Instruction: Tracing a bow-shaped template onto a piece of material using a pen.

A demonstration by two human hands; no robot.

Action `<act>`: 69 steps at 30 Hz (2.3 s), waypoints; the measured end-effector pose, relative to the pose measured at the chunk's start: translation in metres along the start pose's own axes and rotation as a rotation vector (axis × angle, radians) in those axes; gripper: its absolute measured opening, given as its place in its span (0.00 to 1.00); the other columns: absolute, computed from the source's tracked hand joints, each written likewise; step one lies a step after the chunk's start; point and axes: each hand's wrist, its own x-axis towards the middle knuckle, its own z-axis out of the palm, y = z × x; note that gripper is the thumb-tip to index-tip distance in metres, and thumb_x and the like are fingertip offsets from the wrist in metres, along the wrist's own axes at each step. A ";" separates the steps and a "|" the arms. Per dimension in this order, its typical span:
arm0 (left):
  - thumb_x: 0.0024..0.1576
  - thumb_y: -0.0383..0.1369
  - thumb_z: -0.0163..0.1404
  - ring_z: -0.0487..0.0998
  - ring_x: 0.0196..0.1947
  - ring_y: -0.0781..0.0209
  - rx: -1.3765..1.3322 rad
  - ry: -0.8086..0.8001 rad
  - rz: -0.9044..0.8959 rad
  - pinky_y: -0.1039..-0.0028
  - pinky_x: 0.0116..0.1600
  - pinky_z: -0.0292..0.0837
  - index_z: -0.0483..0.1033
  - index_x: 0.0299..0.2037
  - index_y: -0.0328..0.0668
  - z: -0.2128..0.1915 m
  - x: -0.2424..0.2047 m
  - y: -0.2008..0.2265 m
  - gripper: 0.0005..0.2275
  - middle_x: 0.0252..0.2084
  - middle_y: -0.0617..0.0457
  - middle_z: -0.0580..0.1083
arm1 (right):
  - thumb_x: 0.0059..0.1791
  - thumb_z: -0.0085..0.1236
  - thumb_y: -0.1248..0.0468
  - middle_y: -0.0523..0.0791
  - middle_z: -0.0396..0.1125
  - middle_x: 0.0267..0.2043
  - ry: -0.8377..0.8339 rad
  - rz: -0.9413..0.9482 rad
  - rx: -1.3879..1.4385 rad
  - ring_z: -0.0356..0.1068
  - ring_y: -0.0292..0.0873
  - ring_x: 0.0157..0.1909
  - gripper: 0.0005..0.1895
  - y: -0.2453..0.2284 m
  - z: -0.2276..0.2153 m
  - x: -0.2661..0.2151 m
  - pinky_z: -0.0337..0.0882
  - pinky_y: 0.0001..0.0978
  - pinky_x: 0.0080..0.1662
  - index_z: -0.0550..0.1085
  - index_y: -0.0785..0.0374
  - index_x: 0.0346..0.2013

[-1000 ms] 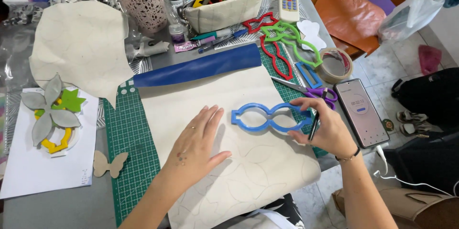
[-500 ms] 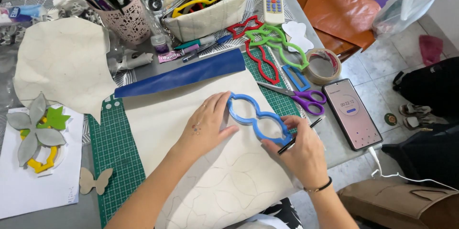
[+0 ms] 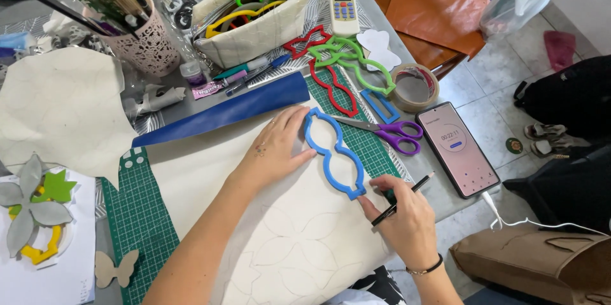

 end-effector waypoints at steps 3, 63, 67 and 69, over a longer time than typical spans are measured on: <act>0.50 0.48 0.63 0.53 0.75 0.49 -0.046 -0.099 -0.041 0.59 0.74 0.49 0.53 0.72 0.39 0.002 0.008 -0.008 0.43 0.74 0.46 0.56 | 0.42 0.70 0.46 0.35 0.74 0.43 -0.080 0.059 0.022 0.76 0.35 0.43 0.26 0.003 0.003 0.002 0.72 0.36 0.43 0.73 0.49 0.50; 0.49 0.56 0.61 0.70 0.55 0.55 0.064 0.055 -0.062 0.59 0.58 0.65 0.76 0.54 0.48 -0.015 -0.124 0.016 0.28 0.52 0.54 0.70 | 0.44 0.66 0.48 0.42 0.73 0.60 -0.227 -0.277 0.009 0.72 0.43 0.63 0.23 0.021 -0.014 -0.003 0.74 0.38 0.46 0.73 0.49 0.52; 0.49 0.55 0.60 0.69 0.57 0.52 0.050 0.049 -0.054 0.56 0.61 0.63 0.75 0.55 0.48 -0.017 -0.124 0.018 0.28 0.54 0.54 0.70 | 0.44 0.67 0.50 0.40 0.73 0.60 -0.202 -0.331 0.018 0.73 0.45 0.59 0.23 0.016 -0.019 -0.008 0.74 0.37 0.54 0.73 0.50 0.50; 0.50 0.54 0.60 0.70 0.56 0.54 0.039 0.060 -0.039 0.58 0.59 0.65 0.75 0.54 0.47 -0.017 -0.123 0.019 0.28 0.54 0.55 0.70 | 0.42 0.69 0.50 0.40 0.73 0.60 -0.208 -0.271 0.041 0.74 0.44 0.60 0.24 0.017 -0.017 -0.010 0.72 0.38 0.60 0.74 0.48 0.51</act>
